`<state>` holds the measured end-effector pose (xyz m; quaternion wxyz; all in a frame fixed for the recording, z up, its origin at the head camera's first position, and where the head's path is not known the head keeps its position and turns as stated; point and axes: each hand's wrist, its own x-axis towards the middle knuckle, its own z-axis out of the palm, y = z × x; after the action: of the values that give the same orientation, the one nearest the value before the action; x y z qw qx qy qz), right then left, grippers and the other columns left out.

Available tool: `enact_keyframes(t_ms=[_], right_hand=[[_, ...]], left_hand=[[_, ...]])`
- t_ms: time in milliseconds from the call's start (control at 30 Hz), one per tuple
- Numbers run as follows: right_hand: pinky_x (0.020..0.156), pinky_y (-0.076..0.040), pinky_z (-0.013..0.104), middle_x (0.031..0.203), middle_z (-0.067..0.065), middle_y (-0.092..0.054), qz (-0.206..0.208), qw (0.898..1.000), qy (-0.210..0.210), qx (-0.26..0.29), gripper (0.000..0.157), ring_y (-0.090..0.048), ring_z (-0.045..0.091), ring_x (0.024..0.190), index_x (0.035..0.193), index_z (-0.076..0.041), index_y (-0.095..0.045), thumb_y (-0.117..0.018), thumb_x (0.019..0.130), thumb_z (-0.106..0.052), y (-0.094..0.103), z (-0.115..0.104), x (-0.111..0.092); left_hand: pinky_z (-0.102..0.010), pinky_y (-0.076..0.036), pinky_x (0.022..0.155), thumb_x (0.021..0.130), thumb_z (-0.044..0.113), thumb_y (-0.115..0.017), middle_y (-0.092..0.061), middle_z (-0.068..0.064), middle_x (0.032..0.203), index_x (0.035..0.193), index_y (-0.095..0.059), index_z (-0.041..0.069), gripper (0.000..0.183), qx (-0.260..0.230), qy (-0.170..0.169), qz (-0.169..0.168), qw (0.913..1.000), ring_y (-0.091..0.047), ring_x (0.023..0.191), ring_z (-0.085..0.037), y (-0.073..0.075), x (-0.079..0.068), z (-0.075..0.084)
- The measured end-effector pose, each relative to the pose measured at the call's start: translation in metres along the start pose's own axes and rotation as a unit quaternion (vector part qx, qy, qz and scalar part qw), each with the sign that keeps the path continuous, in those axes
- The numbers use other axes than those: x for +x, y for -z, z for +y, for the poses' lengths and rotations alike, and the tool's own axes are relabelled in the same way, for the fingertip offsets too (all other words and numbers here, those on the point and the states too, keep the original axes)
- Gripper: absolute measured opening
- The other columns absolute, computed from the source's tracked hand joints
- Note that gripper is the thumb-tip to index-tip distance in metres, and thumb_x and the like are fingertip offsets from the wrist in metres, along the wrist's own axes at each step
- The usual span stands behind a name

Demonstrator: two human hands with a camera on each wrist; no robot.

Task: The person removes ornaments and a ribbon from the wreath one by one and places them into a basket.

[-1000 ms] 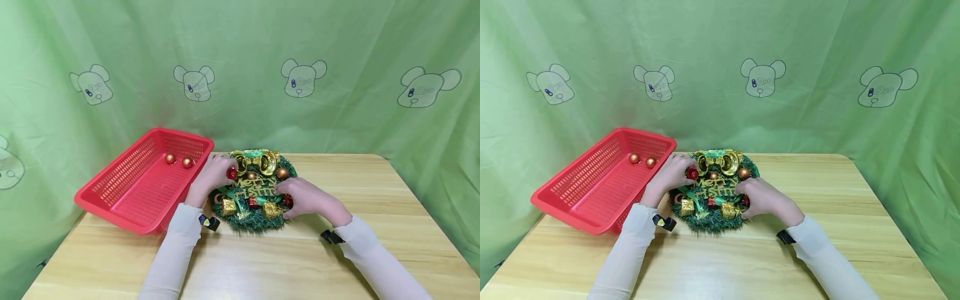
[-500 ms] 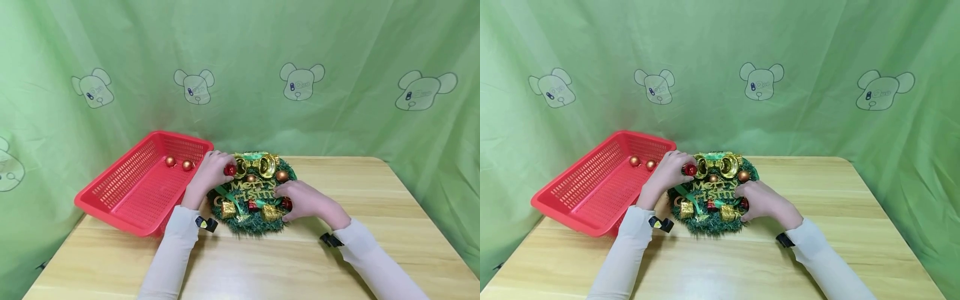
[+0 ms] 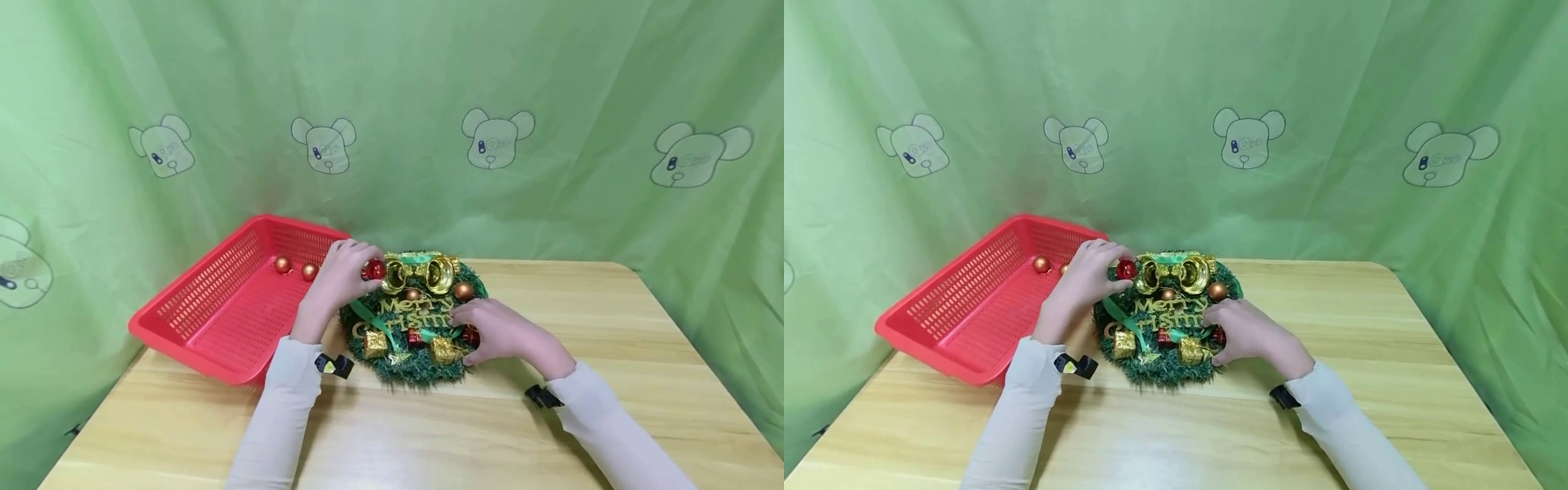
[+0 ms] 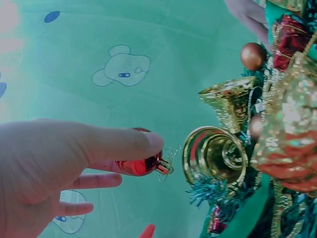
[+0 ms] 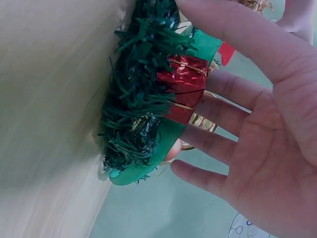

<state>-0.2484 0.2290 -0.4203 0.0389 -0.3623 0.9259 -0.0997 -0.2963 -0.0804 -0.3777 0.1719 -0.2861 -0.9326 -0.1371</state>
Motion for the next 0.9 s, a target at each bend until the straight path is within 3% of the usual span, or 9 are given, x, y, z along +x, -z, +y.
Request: enact_keyframes(t_ms=[200,567,700,900], right_hand=[[0.11,-0.04,0.063,0.139,0.019,-0.062,0.004,1.0,0.001,0.004,0.063,-0.059,0.044,0.126,0.121,-0.003,-0.071,-0.092,0.067,-0.028,-0.001,0.002,0.003],[0.11,-0.04,0.063,0.139,0.02,-0.062,0.006,1.0,-0.006,0.014,0.063,-0.059,0.044,0.126,0.121,-0.001,-0.071,-0.092,0.067,-0.027,-0.002,-0.001,-0.002],[0.109,-0.041,0.064,0.138,0.02,-0.063,0.007,1.0,0.003,0.012,0.063,-0.06,0.044,0.124,0.12,-0.001,-0.071,-0.092,0.067,-0.029,-0.004,0.0,-0.003],[0.109,-0.041,0.064,0.139,0.02,-0.063,0.013,1.0,0.002,0.009,0.064,-0.059,0.044,0.125,0.12,-0.002,-0.071,-0.092,0.066,-0.029,-0.004,0.001,-0.001]], left_hand=[[-0.046,-0.04,0.109,0.084,0.028,-0.084,-0.073,-0.003,0.117,0.12,-0.069,0.013,0.041,-0.014,0.004,0.015,0.9998,-0.059,0.113,-0.025,0.011,0.0,0.001],[-0.045,-0.041,0.107,0.085,0.028,-0.082,-0.074,-0.002,0.107,0.112,-0.07,0.014,0.032,-0.004,-0.046,0.077,0.9959,-0.06,0.111,-0.025,0.019,0.0,0.004],[-0.045,-0.04,0.109,0.086,0.028,-0.082,-0.074,-0.003,0.106,0.113,-0.07,0.013,0.033,0.016,-0.049,0.079,0.9955,-0.059,0.112,-0.026,0.036,-0.003,0.008],[-0.046,-0.041,0.109,0.086,0.028,-0.081,-0.074,-0.004,0.106,0.114,-0.07,0.012,0.034,0.048,-0.05,0.078,0.9946,-0.06,0.113,-0.028,0.074,-0.007,0.013]])
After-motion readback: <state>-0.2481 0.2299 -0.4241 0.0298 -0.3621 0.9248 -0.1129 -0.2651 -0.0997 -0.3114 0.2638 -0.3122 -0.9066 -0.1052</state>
